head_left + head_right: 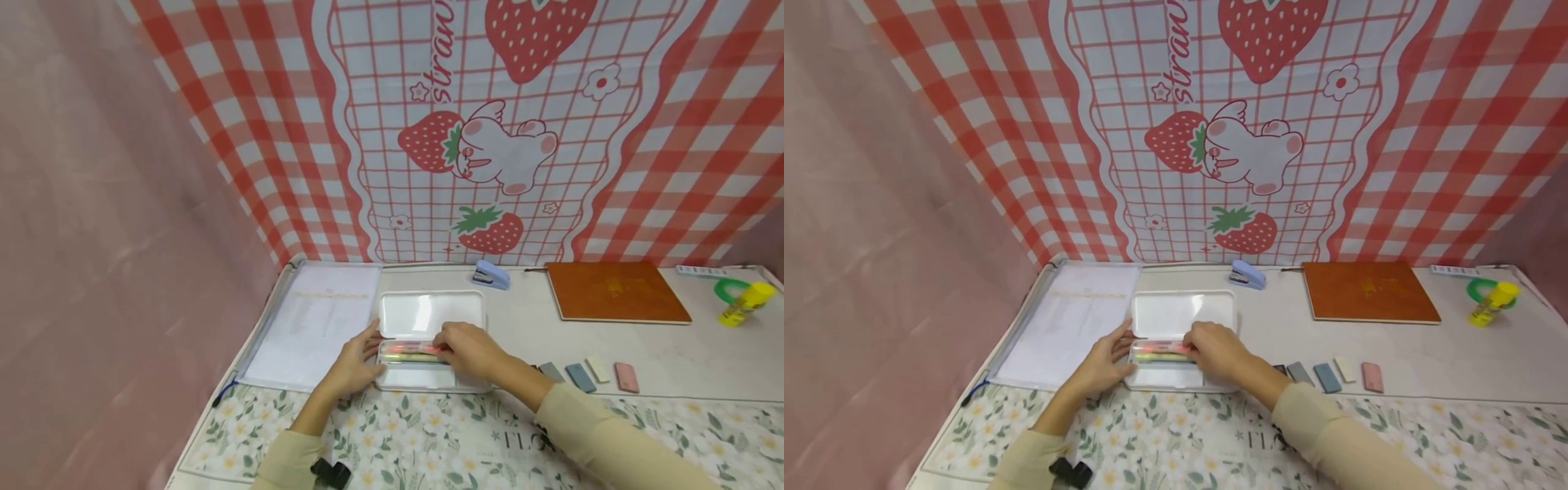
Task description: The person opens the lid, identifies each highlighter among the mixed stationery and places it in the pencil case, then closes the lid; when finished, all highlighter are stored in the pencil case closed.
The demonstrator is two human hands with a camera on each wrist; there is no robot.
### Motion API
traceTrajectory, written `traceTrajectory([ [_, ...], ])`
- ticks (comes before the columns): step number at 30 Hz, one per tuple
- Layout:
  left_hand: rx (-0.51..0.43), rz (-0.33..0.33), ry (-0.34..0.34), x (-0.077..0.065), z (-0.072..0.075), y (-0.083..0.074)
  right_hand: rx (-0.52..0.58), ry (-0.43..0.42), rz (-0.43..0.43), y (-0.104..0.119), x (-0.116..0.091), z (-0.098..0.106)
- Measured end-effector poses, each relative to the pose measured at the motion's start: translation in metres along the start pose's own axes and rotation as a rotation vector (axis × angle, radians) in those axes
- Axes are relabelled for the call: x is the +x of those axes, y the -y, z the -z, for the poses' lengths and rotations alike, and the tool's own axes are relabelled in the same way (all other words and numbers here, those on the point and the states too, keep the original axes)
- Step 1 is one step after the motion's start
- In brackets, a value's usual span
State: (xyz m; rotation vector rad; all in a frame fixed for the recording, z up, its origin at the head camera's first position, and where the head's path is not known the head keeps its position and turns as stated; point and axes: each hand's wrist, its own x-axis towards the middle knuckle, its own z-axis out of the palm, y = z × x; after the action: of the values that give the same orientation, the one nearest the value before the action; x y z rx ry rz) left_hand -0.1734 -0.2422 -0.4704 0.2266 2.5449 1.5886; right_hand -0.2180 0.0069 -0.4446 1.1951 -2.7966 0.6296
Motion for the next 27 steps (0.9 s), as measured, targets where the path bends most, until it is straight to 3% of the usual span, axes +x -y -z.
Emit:
traceTrajectory([
  [10,0.006,-0.006,-0.004,0.002,0.0,-0.001,0.046,0.0,-0.038,-0.006,-0.002,0.012],
  [16,0.045,-0.001,-0.006,0.001,0.0,-0.001,0.013,-0.251,-0.058,-0.023,0.003,0.032],
  [18,0.046,0.0,-0.01,0.001,-0.001,-0.001,0.003,-0.299,-0.091,-0.031,0.004,0.036],
  [24,0.049,-0.006,-0.022,0.0,-0.001,0.002,0.091,-0.206,-0.222,-0.048,0.002,0.038],
  [27,0.034,-0.018,-0.039,0.0,-0.001,0.005,0.186,-0.19,-0.236,-0.05,-0.003,0.039],
])
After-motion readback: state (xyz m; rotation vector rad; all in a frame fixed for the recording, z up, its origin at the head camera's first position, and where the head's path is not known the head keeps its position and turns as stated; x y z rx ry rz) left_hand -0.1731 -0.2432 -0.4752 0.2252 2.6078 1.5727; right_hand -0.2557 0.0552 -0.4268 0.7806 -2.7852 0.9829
